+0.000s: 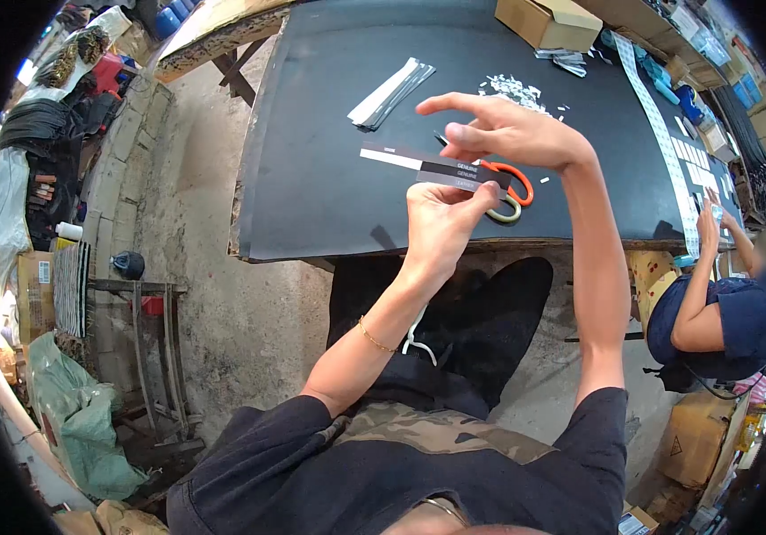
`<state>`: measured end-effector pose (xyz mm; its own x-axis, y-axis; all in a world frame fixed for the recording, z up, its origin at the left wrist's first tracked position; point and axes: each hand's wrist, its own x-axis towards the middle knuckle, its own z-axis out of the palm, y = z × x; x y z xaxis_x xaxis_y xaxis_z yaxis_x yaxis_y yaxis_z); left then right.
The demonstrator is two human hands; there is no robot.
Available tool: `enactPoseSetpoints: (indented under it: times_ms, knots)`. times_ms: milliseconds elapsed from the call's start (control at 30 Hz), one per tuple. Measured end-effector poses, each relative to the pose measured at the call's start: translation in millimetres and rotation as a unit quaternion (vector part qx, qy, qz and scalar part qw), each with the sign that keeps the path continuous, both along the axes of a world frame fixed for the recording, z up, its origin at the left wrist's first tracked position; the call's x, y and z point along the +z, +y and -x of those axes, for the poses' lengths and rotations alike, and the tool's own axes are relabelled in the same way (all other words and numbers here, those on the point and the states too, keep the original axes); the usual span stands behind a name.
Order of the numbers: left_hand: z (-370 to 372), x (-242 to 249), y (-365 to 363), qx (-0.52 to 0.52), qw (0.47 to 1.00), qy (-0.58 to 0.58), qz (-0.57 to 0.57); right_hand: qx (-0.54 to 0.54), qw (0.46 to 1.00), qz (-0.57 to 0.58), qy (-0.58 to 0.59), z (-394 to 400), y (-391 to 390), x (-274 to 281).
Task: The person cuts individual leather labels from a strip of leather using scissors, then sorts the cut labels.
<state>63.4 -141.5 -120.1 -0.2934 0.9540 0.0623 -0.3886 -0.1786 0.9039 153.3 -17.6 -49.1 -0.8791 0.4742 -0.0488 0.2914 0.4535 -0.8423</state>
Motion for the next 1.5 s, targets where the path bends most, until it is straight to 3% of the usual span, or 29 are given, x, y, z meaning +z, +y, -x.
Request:
enactPoseSetpoints:
  times_ms: [133, 167, 300, 400, 500, 533, 600, 667, 767, 867, 933, 1500]
  knots:
    - [6, -3, -6, -0.015, 1.0, -0.011, 0.013, 0.091, 0.996, 0.01, 0.017, 21, 1, 3]
    - [7, -5, -7, -0.022, 0.999, -0.006, 0.029, 0.085, 0.994, 0.068, 0.015, 24, -2, 5]
    - [12, -11, -11, -0.025, 0.999, 0.012, 0.042, 0.114, 0.993, 0.039, -0.007, 35, -11, 14]
    - [13, -5, -17, -0.014, 0.999, 0.011, 0.048, 0.103, 0.992, 0.069, 0.001, 39, -10, 12]
    - [28, -1, -27, -0.004, 0.995, 0.075, 0.065, -0.039, 0.989, 0.084, 0.118, 24, -10, 8]
    - [36, -4, -28, 0.009, 0.995, 0.082, 0.062, -0.039, 0.989, 0.082, 0.115, 18, -15, 5]
    - [55, -3, -30, 0.059, 0.992, 0.104, 0.05, -0.196, 0.92, 0.164, 0.296, 3, -34, -4]
    - [70, 4, -30, 0.083, 0.993, 0.088, 0.016, -0.215, 0.892, 0.205, 0.341, -5, -51, -25]
    - [74, 15, -29, 0.084, 0.992, 0.088, -0.021, -0.341, 0.742, 0.299, 0.494, 6, -88, -41]
    - [68, 21, -26, 0.083, 0.992, 0.078, -0.048, -0.355, 0.686, 0.294, 0.563, 15, -104, -52]
    - [65, 22, -25, 0.082, 0.993, 0.013, -0.079, -0.37, 0.676, 0.283, 0.571, 19, -109, -50]
    - [54, 28, -28, 0.128, 0.979, 0.131, -0.089, -0.399, 0.66, 0.24, 0.59, 16, -118, -59]
